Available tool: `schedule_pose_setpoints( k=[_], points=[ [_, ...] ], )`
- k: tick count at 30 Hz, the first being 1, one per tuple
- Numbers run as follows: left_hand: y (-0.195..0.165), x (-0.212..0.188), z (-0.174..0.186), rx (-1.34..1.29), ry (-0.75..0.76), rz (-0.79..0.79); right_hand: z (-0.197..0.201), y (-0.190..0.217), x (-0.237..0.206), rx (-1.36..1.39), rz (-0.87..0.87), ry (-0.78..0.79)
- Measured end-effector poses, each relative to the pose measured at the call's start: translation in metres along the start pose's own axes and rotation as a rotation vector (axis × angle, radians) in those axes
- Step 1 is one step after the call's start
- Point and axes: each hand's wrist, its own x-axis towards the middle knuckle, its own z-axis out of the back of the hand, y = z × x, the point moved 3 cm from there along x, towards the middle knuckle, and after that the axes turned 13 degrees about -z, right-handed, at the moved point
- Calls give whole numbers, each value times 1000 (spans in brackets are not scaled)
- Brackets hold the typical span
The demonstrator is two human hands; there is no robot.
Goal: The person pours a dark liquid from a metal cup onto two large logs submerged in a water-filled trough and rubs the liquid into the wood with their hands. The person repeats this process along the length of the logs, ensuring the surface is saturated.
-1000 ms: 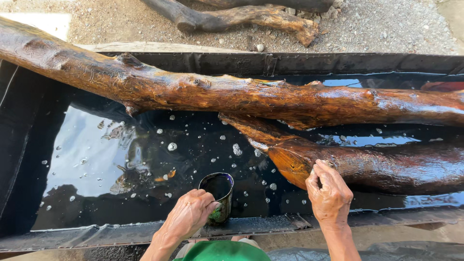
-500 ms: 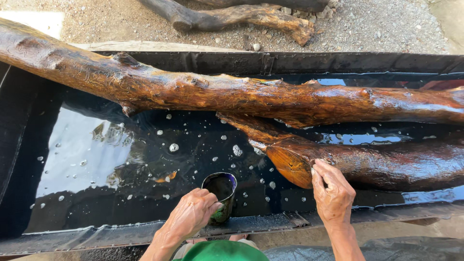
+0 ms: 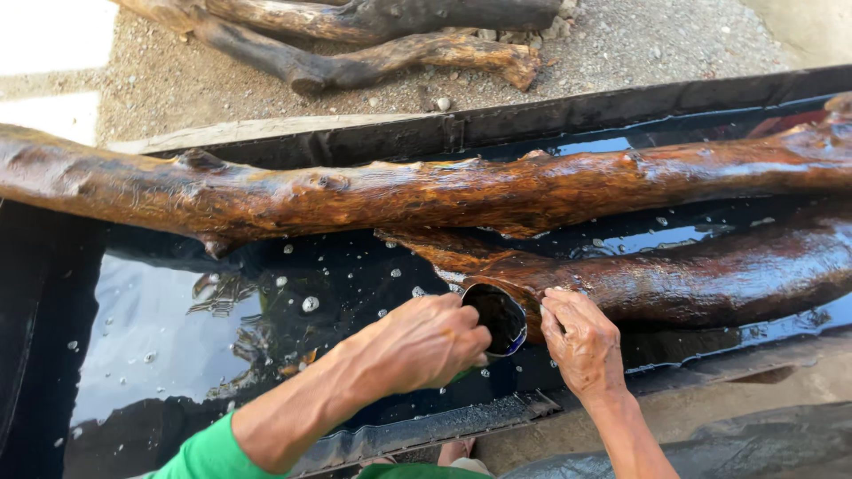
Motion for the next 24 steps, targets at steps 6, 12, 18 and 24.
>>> schedule_pose_setpoints(
  k=[6,12,18,24],
  points=[
    [10,46,16,-27,136,-25,-1,-8,-7,99,-41,-77],
    [8,63,21,24,255,-24,-14,-19,-22,359,-302,-178],
    [1,75,31,22,270,-5,-36,-25,-34,561,-500,-241],
    [-3,78,29,0,345,71,-50,-26,-39,760,-688,-273]
  ],
)
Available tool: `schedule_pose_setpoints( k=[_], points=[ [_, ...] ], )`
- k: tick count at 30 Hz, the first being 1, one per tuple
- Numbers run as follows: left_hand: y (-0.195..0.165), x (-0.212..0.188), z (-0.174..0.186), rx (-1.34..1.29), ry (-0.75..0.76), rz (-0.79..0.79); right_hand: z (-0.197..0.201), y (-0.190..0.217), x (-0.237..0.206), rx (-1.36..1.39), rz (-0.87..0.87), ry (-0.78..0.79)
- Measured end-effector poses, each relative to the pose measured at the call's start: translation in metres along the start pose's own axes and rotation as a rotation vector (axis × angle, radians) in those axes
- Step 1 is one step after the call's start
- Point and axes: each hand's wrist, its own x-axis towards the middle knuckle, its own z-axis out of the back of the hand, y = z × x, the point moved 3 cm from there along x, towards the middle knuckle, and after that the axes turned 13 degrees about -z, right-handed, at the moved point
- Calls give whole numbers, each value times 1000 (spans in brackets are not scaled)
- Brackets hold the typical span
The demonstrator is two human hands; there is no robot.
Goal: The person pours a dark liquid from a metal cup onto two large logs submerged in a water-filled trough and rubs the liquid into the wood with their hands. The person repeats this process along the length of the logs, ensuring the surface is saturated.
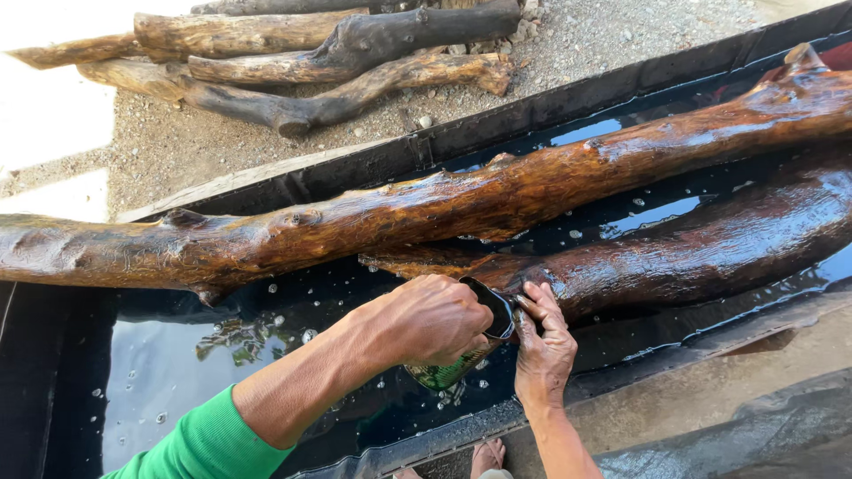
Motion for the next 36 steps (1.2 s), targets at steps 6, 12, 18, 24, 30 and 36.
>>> schedule_pose_setpoints(
  k=[6,12,18,24,30,36],
  points=[
    [0,-8,-3,17,-54,-10,-3,0,1,183,-74,40],
    [1,-10,-10,16,-9,11,-5,-1,5,341,-122,96],
    [0,-15,-11,-4,-66,-14,1,12,1,21,-32,84],
    [2,-30,-11,-35,-98,8,12,18,-2,-434,100,49],
    [7,-30,-7,-11,-60,39,2,22,18,-671,524,220],
    [14,-15,6,48,22,58,-14,27,54,-777,535,546]
  ],
)
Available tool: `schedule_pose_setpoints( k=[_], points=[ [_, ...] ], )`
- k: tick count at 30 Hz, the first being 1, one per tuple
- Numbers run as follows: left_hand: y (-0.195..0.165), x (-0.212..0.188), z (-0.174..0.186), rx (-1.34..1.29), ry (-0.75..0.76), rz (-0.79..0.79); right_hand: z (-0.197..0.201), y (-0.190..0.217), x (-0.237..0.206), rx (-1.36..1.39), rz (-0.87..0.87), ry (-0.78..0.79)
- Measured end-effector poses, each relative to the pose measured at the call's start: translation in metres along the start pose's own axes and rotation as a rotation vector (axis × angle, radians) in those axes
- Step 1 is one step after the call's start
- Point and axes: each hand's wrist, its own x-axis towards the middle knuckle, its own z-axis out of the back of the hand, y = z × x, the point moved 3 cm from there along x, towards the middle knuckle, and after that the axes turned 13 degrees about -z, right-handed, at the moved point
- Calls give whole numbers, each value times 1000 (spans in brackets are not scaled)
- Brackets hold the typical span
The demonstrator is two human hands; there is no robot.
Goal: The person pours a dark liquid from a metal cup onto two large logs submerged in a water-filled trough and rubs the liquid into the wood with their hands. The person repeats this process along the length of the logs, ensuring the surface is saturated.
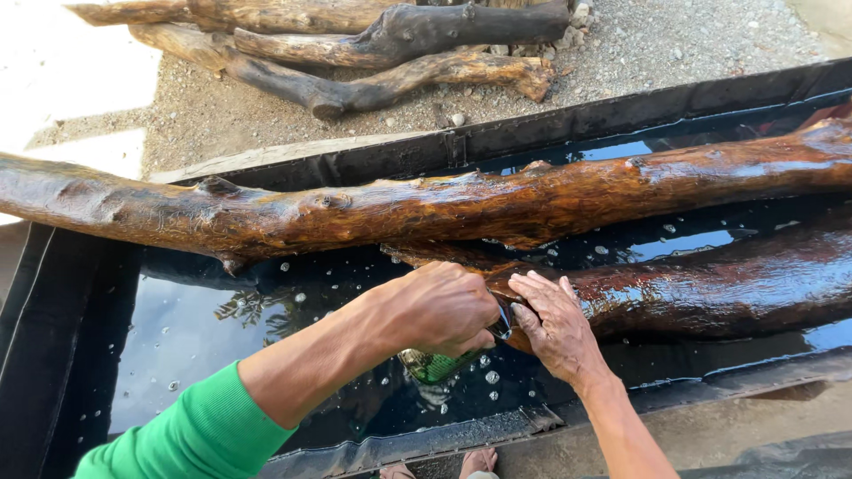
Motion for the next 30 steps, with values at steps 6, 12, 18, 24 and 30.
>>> schedule_pose_setpoints(
  k=[6,12,18,24,30],
  points=[
    [3,17,8,46,-65,-55,-5,2,3,7,-4,-74],
    [7,32,16,41,-27,-42,1,-4,10,54,60,-2],
    [9,31,16,19,19,15,3,-21,13,120,122,28],
    [13,28,14,0,64,66,-7,-30,10,44,199,-61],
    [11,38,16,54,104,56,-5,-30,13,115,45,-9]
  ],
)
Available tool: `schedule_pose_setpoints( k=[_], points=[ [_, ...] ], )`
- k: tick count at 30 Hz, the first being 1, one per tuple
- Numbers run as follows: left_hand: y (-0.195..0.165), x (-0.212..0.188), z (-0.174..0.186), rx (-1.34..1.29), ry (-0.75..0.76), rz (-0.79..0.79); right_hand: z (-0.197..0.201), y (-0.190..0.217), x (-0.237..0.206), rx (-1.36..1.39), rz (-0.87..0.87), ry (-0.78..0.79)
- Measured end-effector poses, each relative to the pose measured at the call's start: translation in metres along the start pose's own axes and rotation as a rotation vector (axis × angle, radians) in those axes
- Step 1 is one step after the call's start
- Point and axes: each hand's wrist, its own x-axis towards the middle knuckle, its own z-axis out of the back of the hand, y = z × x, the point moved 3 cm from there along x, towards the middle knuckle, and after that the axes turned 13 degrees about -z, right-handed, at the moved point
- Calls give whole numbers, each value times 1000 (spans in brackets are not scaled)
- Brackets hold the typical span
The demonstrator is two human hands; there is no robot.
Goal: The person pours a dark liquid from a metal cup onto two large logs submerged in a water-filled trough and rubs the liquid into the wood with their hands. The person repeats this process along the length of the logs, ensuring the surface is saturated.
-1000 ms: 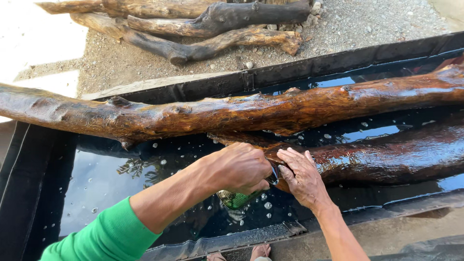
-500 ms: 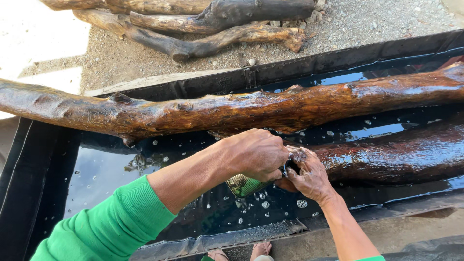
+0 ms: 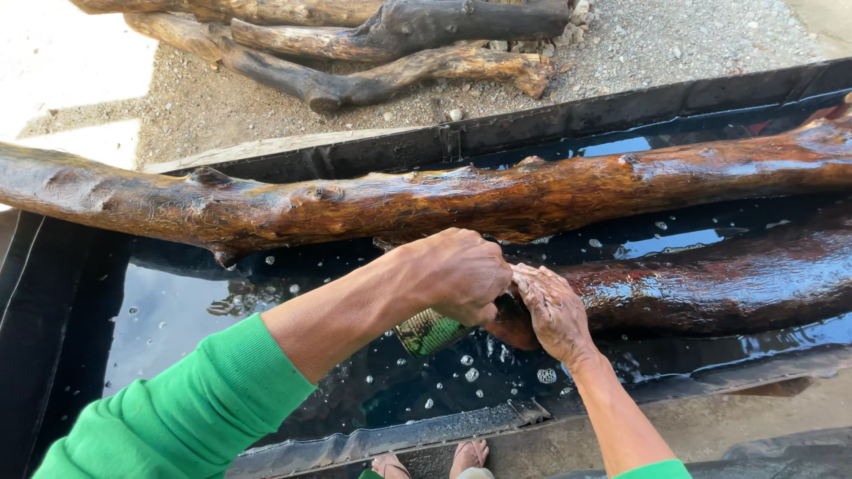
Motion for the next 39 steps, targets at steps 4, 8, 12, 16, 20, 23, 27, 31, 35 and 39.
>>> schedule_pose_setpoints(
  k=[4,8,12,16,20,23,27,31,35,39],
  points=[
    [-7,8,6,-2,-70,-36,10,8,5,111,-108,12],
    [-18,15,14,-1,-47,-42,23,12,-4,318,-244,-63],
    [-29,20,27,27,-38,-67,13,14,-47,287,-382,-519],
    [-39,26,38,-38,7,-40,-14,-2,-76,465,-587,-827],
    [-49,44,50,-35,49,-34,-23,-34,-69,939,-916,-883],
    [-60,61,56,-23,74,-33,-24,-46,-56,1569,-867,-941],
    [-71,87,56,-3,170,-21,-19,-65,-52,1746,-1088,-957],
    [-75,113,55,1,192,-65,-13,-86,-52,2007,-973,-912],
    [-77,134,59,3,172,-78,-3,-97,-48,2119,-778,-780],
    [-84,139,67,14,167,-85,11,-106,-46,2049,-786,-781]
  ],
)
